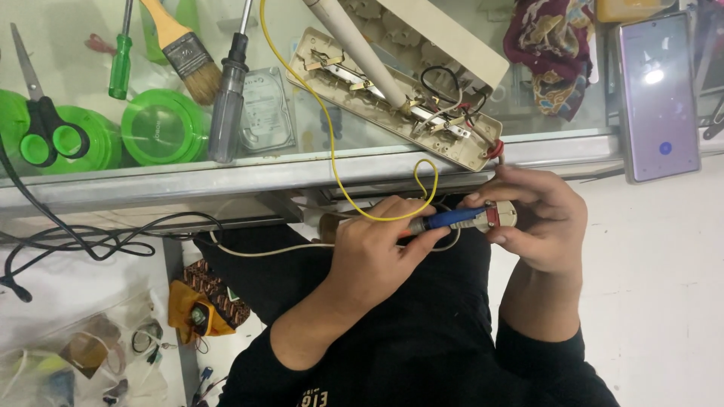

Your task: Repairing a power strip by disassembling the casing and soldering internal electrical connections

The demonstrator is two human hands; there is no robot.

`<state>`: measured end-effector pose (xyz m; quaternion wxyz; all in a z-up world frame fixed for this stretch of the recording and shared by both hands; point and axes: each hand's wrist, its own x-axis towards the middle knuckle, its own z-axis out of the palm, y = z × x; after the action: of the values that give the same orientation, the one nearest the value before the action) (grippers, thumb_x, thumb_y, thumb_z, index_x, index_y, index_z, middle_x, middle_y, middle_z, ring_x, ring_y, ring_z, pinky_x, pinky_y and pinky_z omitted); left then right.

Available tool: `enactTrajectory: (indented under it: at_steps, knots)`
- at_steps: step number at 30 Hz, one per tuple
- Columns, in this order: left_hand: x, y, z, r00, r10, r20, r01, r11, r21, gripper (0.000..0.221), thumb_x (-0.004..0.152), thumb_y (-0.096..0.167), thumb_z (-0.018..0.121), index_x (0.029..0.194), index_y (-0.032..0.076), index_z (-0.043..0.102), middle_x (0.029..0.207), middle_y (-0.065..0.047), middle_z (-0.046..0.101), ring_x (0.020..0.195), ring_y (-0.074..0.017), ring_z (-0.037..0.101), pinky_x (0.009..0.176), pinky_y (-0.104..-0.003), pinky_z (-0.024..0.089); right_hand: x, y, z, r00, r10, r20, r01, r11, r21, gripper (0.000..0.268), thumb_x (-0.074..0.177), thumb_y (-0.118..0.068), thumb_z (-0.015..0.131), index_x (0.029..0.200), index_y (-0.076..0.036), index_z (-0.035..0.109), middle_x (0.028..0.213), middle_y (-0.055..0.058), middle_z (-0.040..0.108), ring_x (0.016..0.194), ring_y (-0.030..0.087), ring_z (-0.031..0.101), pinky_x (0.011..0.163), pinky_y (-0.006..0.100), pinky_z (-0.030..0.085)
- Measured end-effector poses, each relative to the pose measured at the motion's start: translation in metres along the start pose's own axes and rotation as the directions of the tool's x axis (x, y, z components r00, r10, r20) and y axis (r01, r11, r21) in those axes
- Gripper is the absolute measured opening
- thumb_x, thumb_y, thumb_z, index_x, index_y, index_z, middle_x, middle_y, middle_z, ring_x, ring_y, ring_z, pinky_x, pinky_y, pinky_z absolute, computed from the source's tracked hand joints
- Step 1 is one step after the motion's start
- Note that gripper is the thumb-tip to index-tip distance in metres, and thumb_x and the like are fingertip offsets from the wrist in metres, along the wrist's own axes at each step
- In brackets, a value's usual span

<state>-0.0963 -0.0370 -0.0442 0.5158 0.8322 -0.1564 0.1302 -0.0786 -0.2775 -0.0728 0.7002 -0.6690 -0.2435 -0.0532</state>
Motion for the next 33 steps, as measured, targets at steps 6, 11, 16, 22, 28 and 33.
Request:
enactTrajectory:
  at_steps: [6,11,16,22,28,33]
  knots:
    - [0.004,0.002,-0.001,0.999,0.031,-0.006,-0.032,0.999,-0.03,0.016,0.089,0.03,0.079,0.096,0.017,0.073,0.079,-0.002,0.072,0.071,-0.0265,0.074,0.061,-0.034,0.058,-0.004,0.001,-0.002,1.0,0.004,-0.016,-0.004,1.0,0.026,0.069,0.078,-0.012,0.082,0.135,0.012,0.051,0.096,0.027,0.076,0.097,0.033,0.076,0.093,0.041,0.056]
    - [0.007,0.003,-0.002,0.999,0.023,-0.047,-0.024,1.0,-0.012,0.016,0.09,0.032,0.078,0.095,0.017,0.074,0.075,0.0,0.072,0.069,-0.0252,0.074,0.061,-0.032,0.058,-0.004,0.004,-0.007,1.0,0.012,-0.023,-0.012,1.0,0.011,0.07,0.077,-0.014,0.083,0.133,0.013,0.051,0.095,0.028,0.076,0.095,0.033,0.075,0.092,0.042,0.056]
    - [0.009,0.003,-0.012,0.998,0.046,-0.036,-0.046,0.999,0.014,0.018,0.089,0.038,0.075,0.092,0.02,0.075,0.072,0.003,0.07,0.067,-0.0219,0.073,0.061,-0.03,0.058,0.005,-0.001,-0.004,0.999,-0.027,-0.021,0.028,0.999,0.025,0.069,0.08,-0.018,0.081,0.135,0.01,0.051,0.099,0.028,0.076,0.1,0.033,0.076,0.092,0.041,0.057]
    - [0.011,-0.002,-0.003,0.996,0.086,-0.028,-0.085,0.995,0.043,0.017,0.092,0.037,0.072,0.096,0.02,0.073,0.073,0.002,0.068,0.066,-0.023,0.072,0.06,-0.031,0.057,-0.01,0.016,-0.011,1.0,-0.021,-0.021,0.023,0.998,0.053,0.069,0.077,-0.014,0.083,0.132,0.013,0.051,0.101,0.031,0.076,0.101,0.038,0.077,0.094,0.045,0.057]
    - [0.01,0.0,-0.002,0.997,0.064,-0.043,-0.063,0.998,0.029,0.018,0.094,0.038,0.07,0.097,0.021,0.072,0.073,0.002,0.066,0.066,-0.0249,0.071,0.06,-0.035,0.057,-0.003,0.011,-0.01,0.999,-0.037,0.025,0.036,0.999,0.038,0.069,0.077,-0.013,0.082,0.132,0.014,0.051,0.1,0.03,0.076,0.1,0.037,0.077,0.093,0.047,0.058]
    - [0.011,0.002,-0.001,0.999,0.04,-0.037,-0.038,0.999,0.033,0.016,0.092,0.036,0.073,0.096,0.021,0.072,0.072,0.002,0.066,0.065,-0.0256,0.071,0.059,-0.034,0.057,-0.002,0.01,-0.008,0.999,-0.027,0.019,0.026,0.999,0.033,0.067,0.076,-0.013,0.083,0.13,0.014,0.053,0.099,0.03,0.076,0.099,0.036,0.077,0.092,0.046,0.058]
